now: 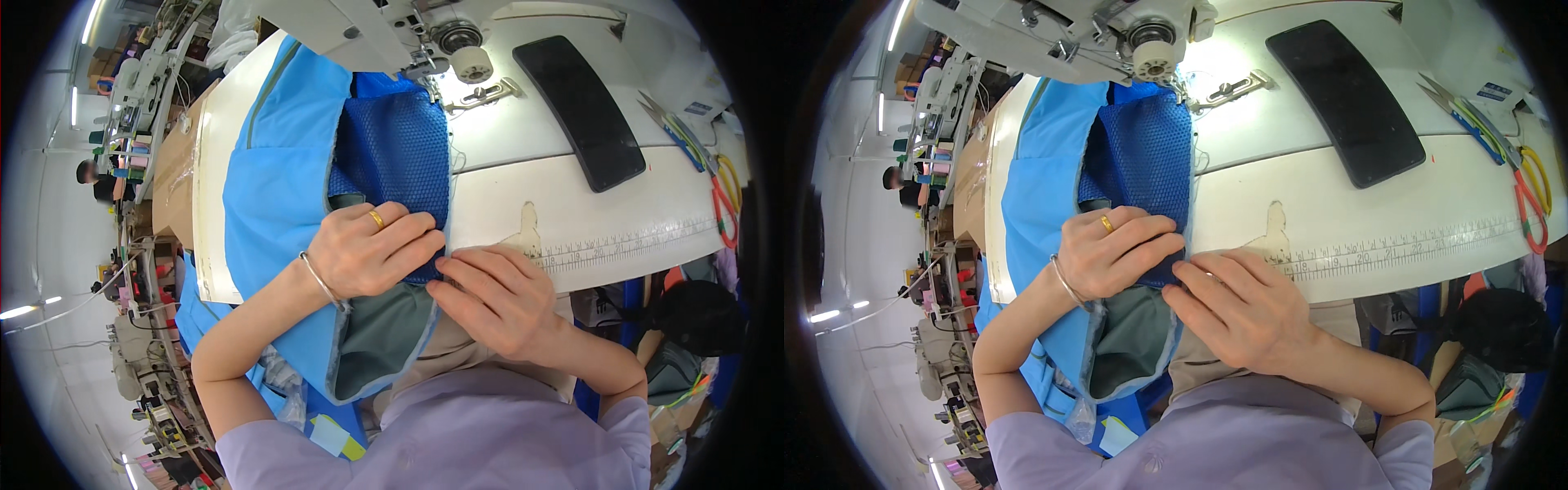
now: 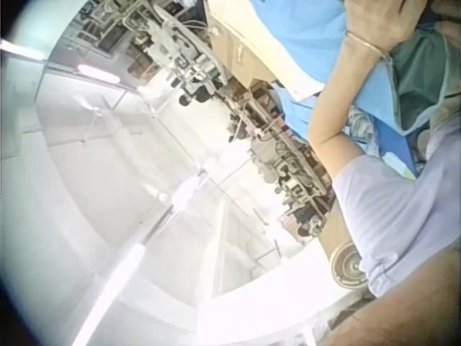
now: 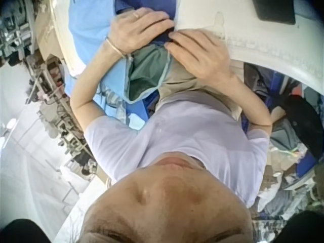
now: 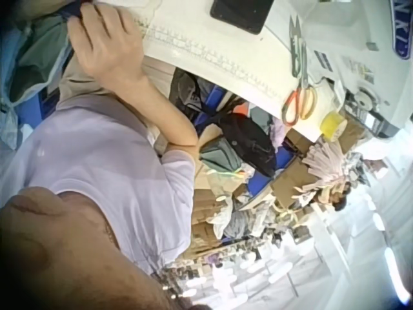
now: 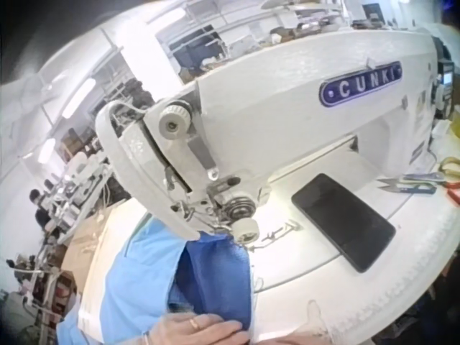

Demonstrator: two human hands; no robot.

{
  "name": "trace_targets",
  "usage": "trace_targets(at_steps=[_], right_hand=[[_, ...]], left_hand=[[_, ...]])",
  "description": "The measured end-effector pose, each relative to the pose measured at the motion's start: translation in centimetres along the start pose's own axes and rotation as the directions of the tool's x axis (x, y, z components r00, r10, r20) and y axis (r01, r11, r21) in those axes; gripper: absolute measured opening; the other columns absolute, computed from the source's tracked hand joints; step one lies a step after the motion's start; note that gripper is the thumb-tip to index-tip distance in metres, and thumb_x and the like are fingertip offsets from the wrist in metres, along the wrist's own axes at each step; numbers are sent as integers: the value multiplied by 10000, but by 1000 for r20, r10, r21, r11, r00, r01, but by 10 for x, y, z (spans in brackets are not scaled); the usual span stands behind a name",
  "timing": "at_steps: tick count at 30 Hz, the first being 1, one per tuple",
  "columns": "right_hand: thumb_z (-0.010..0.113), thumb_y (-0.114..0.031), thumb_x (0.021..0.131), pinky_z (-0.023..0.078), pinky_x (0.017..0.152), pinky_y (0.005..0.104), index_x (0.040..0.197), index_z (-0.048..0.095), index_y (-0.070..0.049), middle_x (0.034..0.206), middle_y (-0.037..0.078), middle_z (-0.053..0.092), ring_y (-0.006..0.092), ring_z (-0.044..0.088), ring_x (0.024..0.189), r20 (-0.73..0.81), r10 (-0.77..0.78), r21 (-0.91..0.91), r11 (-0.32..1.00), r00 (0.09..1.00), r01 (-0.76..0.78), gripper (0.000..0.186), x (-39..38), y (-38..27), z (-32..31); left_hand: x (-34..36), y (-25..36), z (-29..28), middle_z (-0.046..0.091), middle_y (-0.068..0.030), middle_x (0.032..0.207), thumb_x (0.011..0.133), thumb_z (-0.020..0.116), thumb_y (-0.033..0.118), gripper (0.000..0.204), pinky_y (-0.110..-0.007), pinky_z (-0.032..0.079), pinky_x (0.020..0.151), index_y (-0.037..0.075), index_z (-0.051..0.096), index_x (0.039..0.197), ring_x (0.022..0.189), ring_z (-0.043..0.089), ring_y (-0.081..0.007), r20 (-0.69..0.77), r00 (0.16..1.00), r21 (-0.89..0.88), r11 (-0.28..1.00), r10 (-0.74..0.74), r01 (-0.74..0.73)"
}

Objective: The person operates an industrial sewing machine to stitch a blue and green fabric bag. They align the fabric edges under the presser foot, guide the material through the machine, and adjust the bag's position to sew different seams. The person handles the bag repeatedly to ensure proper alignment during the sewing process.

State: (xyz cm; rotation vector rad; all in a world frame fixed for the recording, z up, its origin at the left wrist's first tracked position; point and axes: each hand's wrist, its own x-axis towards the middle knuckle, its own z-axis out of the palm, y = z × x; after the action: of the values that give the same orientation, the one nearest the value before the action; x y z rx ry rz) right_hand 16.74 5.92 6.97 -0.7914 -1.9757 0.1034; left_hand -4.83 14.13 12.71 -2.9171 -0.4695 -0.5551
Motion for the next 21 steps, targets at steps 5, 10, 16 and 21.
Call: trace_targets(at_steps=[5,10,16,21], right_hand=[[708,-139,789,559,830,366,973,719,-47,1058,122,708,255,676,983,-4,-3,2,1000,1000,3,206,-2,0,1],[742,-137,796,557,847,371,955,711,-50,1044,110,702,260,666,1002,-12,21,4,1000,1000,-21,183,-3,-1,1],[762,-145,810,554,860,375,962,710,-41,1051,101,700,261,659,1019,-9,13,-41,999,1000,-14,192,-2,-1,0],[762,-150,822,553,861,374,978,713,-33,1064,107,702,259,660,1025,8,-10,-50,999,1000,11,202,-2,1,-1]], left_hand=[[2,1,-2,691,-32,1008,729,682,158,285,-251,498,573,94,719,1005,753,643,-148,15,999,24,999,46,-46],[-2,3,-1,718,-50,997,736,703,116,270,-251,530,566,78,728,1002,773,684,-165,-1,1000,13,1000,9,-9],[8,2,-9,721,-62,970,741,715,111,272,-261,540,573,59,730,1008,770,706,-180,62,997,-3,999,41,-40],[2,1,-9,725,-73,932,773,728,98,248,-269,563,589,49,730,1015,785,727,-201,4,1000,-41,999,20,-20]])
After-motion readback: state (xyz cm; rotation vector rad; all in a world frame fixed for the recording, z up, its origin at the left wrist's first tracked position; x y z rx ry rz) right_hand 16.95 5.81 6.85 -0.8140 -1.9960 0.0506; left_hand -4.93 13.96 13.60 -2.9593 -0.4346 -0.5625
